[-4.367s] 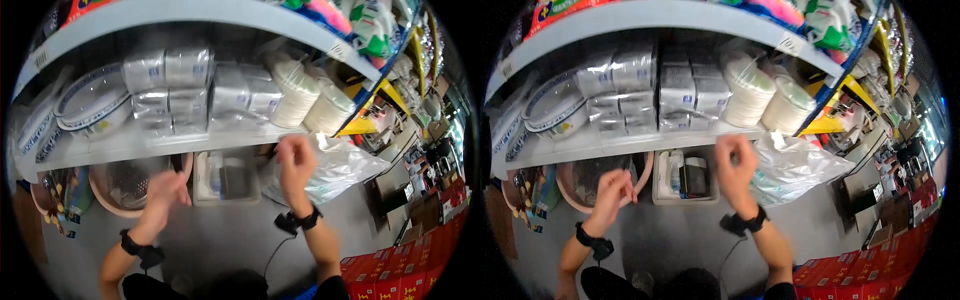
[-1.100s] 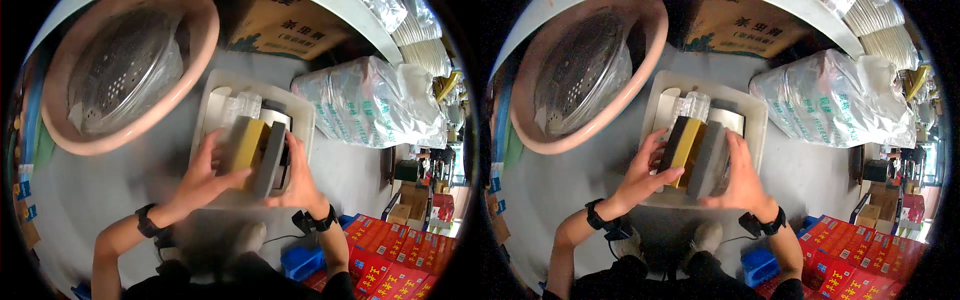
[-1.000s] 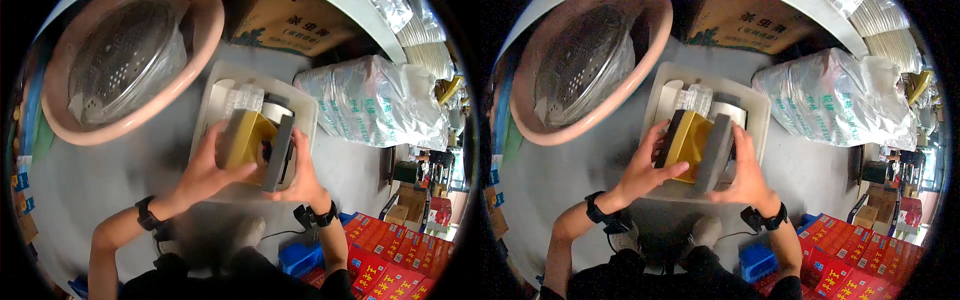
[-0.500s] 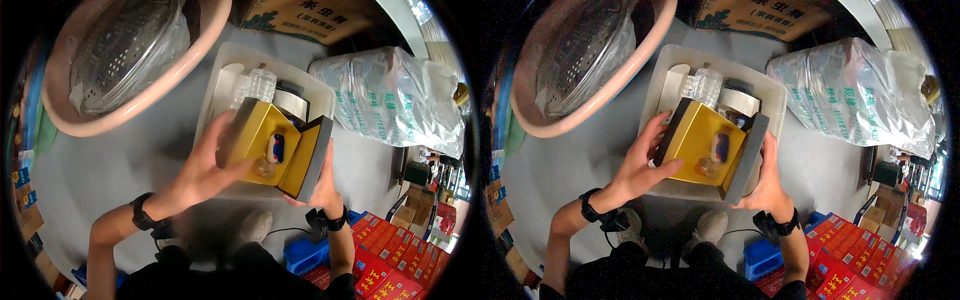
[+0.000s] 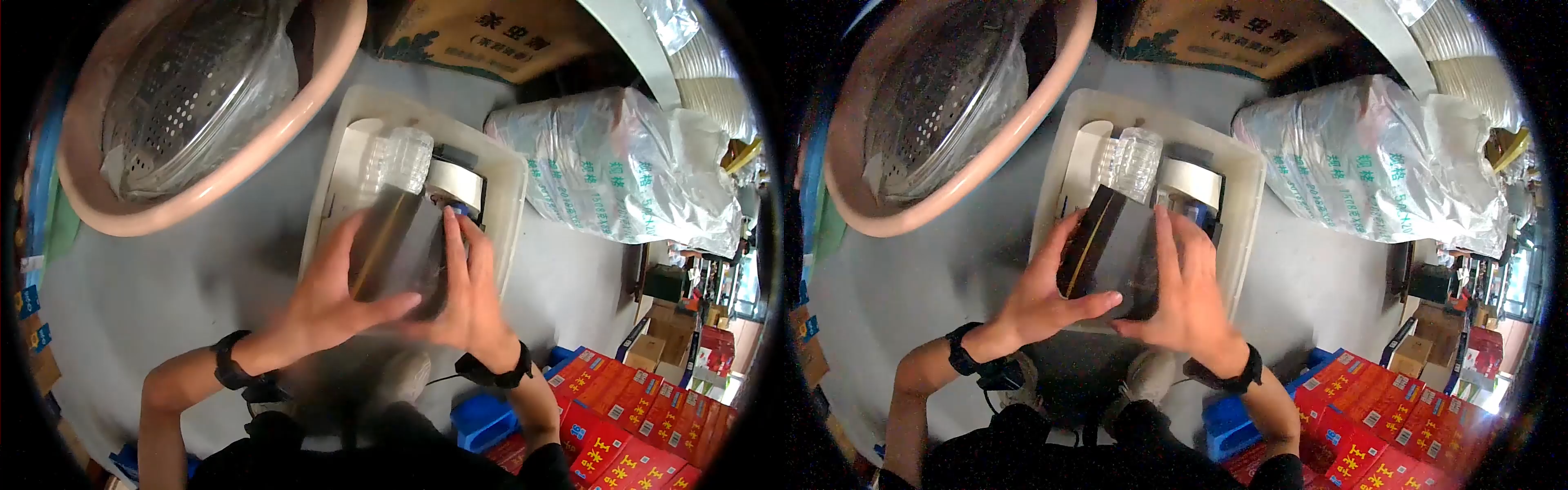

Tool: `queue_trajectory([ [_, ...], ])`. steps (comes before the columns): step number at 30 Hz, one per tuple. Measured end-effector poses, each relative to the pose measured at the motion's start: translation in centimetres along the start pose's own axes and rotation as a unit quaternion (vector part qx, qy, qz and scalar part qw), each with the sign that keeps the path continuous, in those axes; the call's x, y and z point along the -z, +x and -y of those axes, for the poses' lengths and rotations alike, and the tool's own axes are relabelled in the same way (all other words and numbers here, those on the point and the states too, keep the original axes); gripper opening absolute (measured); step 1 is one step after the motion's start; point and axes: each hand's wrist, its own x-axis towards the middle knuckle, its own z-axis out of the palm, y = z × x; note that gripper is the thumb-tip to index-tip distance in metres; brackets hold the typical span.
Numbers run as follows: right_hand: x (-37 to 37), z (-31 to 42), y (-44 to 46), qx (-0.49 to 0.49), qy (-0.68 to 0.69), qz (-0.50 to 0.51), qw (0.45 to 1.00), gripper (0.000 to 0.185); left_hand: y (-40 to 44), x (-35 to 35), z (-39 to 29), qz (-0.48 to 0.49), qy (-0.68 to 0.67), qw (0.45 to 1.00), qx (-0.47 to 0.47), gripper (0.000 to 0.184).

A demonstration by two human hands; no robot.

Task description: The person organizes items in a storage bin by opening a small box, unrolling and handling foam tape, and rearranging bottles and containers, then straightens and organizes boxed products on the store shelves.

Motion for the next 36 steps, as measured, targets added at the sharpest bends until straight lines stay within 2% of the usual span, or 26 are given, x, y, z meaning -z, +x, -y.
queue_trajectory([
  [3, -0.2, 0.5, 0.1, 0.016, -0.019, -0.02, 0.999, 0.136, -0.2, -0.2, 0.6, -0.019, 0.036, 0.999, 0.007, 0.088],
  [6, -0.3, 1.3, -0.4, 0.0, -0.001, -0.027, 1.0, 0.137, -1.1, -0.2, 0.0, -0.032, -0.014, 0.998, 0.051, 0.087],
  [9, 0.1, 2.9, -0.6, -0.002, 0.022, -0.035, 0.999, 0.138, -2.4, 0.5, -0.7, -0.041, 0.027, 0.999, 0.02, 0.089],
  [11, 0.5, 4.4, -0.6, 0.037, -0.009, -0.054, 0.998, 0.14, -3.7, 1.8, -2.2, -0.032, -0.043, 0.998, -0.021, 0.085],
  [13, 1.1, 7.1, -0.1, 0.064, 0.001, -0.055, 0.996, 0.133, -5.5, 3.7, -2.8, -0.032, -0.059, 0.998, -0.006, 0.09],
  [16, 0.0, 12.0, 0.2, 0.139, -0.024, -0.065, 0.988, 0.109, -8.9, 7.0, -3.1, -0.057, -0.115, 0.992, 0.0, 0.101],
  [17, -0.8, 13.0, 0.0, 0.16, -0.033, -0.057, 0.985, 0.107, -10.0, 8.0, -3.3, -0.096, -0.104, 0.99, -0.019, 0.108],
  [19, -1.7, 15.1, 0.2, 0.194, 0.014, -0.014, 0.981, 0.105, -12.2, 9.1, -4.1, -0.139, -0.092, 0.985, -0.039, 0.115],
  [21, -3.1, 16.5, 0.3, 0.216, 0.047, -0.003, 0.975, 0.107, -14.7, 9.5, -4.7, -0.185, -0.091, 0.978, 0.034, 0.128],
  [23, -5.3, 17.6, 0.2, 0.23, 0.079, 0.01, 0.97, 0.109, -17.5, 10.3, -4.0, -0.199, -0.078, 0.975, 0.065, 0.128],
  [25, -8.0, 18.1, 0.2, 0.262, 0.102, 0.039, 0.959, 0.115, -19.7, 11.0, -2.1, -0.242, -0.124, 0.955, 0.116, 0.126],
  [26, -9.3, 18.0, 0.2, 0.261, 0.109, 0.078, 0.956, 0.118, -21.0, 11.4, -0.1, -0.239, -0.116, 0.96, 0.089, 0.109],
  [27, -10.7, 17.7, 0.0, 0.262, 0.106, 0.084, 0.956, 0.118, -21.5, 11.4, 1.4, -0.242, -0.122, 0.958, 0.089, 0.109],
  [29, -13.5, 16.5, -0.6, 0.251, 0.106, 0.097, 0.957, 0.118, -22.4, 11.3, 3.8, -0.284, -0.204, 0.918, 0.187, 0.092],
  [30, -14.5, 15.9, -0.8, 0.237, 0.11, 0.106, 0.959, 0.12, -22.6, 11.8, 6.0, -0.235, -0.206, 0.937, 0.154, 0.076],
  [33, -17.8, 13.9, -1.7, 0.205, 0.108, 0.096, 0.968, 0.111, -22.5, 13.0, 12.1, -0.205, -0.18, 0.944, 0.186, 0.071],
  [34, -18.1, 13.6, -1.9, 0.197, 0.119, 0.102, 0.968, 0.113, -22.1, 13.2, 13.3, -0.192, -0.163, 0.95, 0.184, 0.063],
  [36, -19.0, 12.9, -2.5, 0.19, 0.112, 0.1, 0.97, 0.113, -21.7, 13.8, 15.9, -0.18, -0.152, 0.947, 0.219, 0.061],
])
